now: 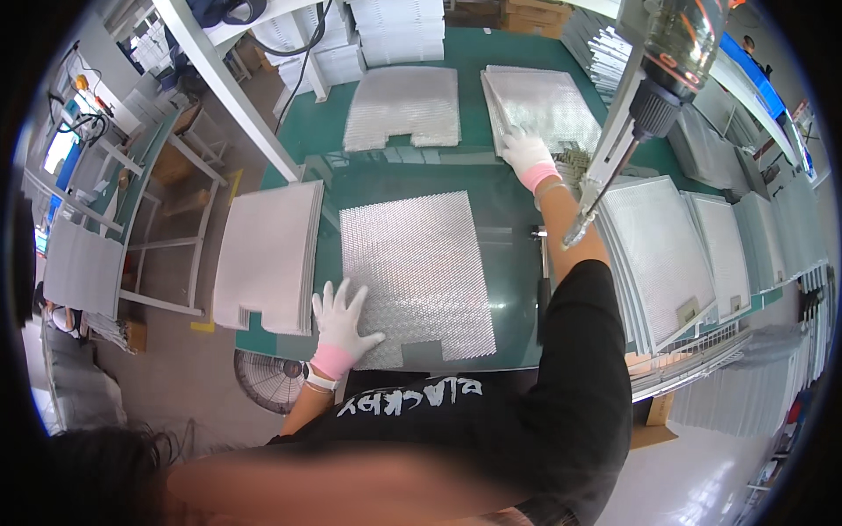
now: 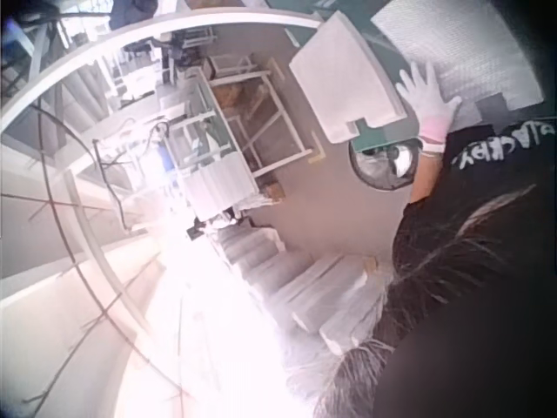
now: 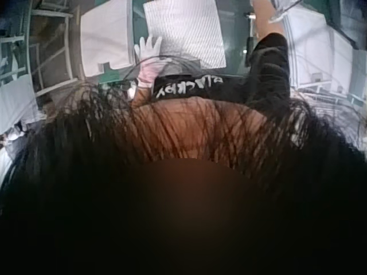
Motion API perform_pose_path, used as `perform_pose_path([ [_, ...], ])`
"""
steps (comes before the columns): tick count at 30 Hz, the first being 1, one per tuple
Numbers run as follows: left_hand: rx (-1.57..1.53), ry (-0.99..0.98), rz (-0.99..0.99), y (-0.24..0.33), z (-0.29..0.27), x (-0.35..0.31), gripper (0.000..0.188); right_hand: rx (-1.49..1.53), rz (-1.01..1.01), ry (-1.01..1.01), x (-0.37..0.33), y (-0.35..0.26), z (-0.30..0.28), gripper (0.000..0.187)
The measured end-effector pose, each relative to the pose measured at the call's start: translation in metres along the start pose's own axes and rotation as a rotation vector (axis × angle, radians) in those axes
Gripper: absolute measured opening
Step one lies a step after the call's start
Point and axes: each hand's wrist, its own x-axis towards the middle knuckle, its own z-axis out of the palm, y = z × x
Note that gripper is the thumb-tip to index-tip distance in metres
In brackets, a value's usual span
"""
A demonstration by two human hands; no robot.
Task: Assemble metal mesh filters by attaching a frame and using a hammer and pneumatic press to secure components.
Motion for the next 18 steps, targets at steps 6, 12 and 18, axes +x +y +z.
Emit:
perform_pose_path([
  [6,-0.697,0.052,0.503,-0.008,0.019,-0.058,0.017,0.673,0.349,0.073,-0.034,-0.078,-0.092,0.015],
  [12,-2.062,-0.542,-0.628,0.003,0.116,-0.101,0.039,1.802,0.541,-0.109,-0.152,-0.221,-0.188,0.015],
  [18,-1.678,-0.234,-0.451,0.051,0.079,-0.095,0.042,2.601,0.877,-0.229,-0.241,-0.36,-0.176,0.026],
])
